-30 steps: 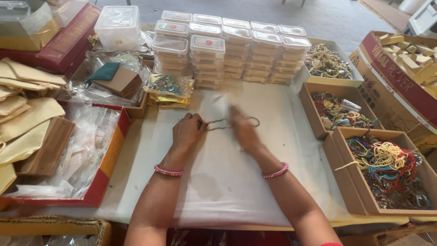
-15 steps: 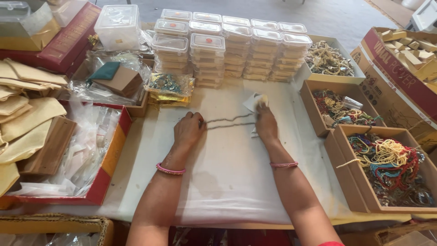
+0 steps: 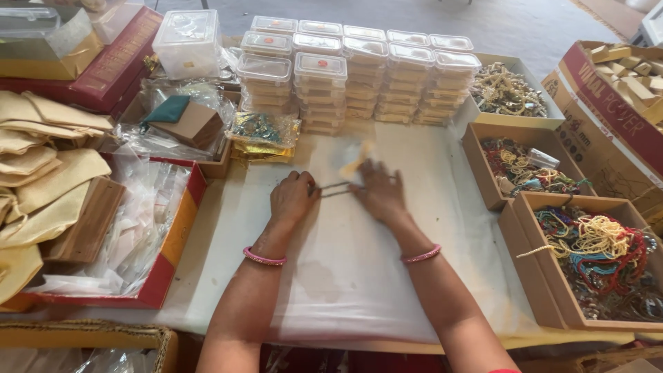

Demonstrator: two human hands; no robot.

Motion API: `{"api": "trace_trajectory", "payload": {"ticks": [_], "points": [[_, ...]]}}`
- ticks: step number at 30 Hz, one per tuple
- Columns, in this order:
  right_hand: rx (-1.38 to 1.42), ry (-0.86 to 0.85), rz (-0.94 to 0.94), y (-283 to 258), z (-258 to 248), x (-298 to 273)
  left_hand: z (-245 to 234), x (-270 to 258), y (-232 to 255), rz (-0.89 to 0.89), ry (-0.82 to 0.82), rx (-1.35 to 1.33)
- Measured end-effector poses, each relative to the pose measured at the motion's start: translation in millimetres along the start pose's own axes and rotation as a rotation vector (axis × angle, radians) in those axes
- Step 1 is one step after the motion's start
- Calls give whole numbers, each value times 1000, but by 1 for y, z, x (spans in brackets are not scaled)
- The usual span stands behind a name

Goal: The person cleans a gold necklace and a blue beaded necklace using a white cloth on a table. They wipe the necklaces, fold them, and place them into small plastic containers. The person also handles small paper packets and places them into the containers.

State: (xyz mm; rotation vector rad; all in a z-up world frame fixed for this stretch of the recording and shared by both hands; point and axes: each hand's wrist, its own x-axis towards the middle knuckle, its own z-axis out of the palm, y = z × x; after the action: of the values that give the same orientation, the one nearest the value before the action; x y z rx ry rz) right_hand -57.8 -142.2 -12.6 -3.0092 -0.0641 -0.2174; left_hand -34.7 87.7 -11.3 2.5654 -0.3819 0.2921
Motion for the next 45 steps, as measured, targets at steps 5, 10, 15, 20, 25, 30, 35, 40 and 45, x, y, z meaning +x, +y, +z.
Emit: {"api": "trace_trajectory", "payload": {"ticks": [5, 10, 15, 20, 25, 30, 35, 40, 45], "points": [[70, 231, 134, 108, 69, 30, 6, -1, -3, 4, 6, -5], [386, 529, 50, 76, 32, 11, 7, -1, -1, 22, 37, -6], [403, 343, -504, -18, 11, -15, -9, -12, 12, 40, 66, -30], [-5, 87, -269, -4, -1, -5, 17, 3, -8, 43, 62, 17], [-69, 326, -58, 114, 74, 34, 11, 0, -6, 49, 97, 2], [577, 226, 119, 49, 20, 5, -1, -4, 4, 17, 64, -42], [311, 416, -634, -21, -2, -18, 15, 5, -10, 43, 108, -3], [198, 412, -281, 43, 13, -2, 22, 7, -13, 11, 51, 14], [234, 610, 69, 78, 10, 1, 14, 2, -9, 43, 72, 2]]}}
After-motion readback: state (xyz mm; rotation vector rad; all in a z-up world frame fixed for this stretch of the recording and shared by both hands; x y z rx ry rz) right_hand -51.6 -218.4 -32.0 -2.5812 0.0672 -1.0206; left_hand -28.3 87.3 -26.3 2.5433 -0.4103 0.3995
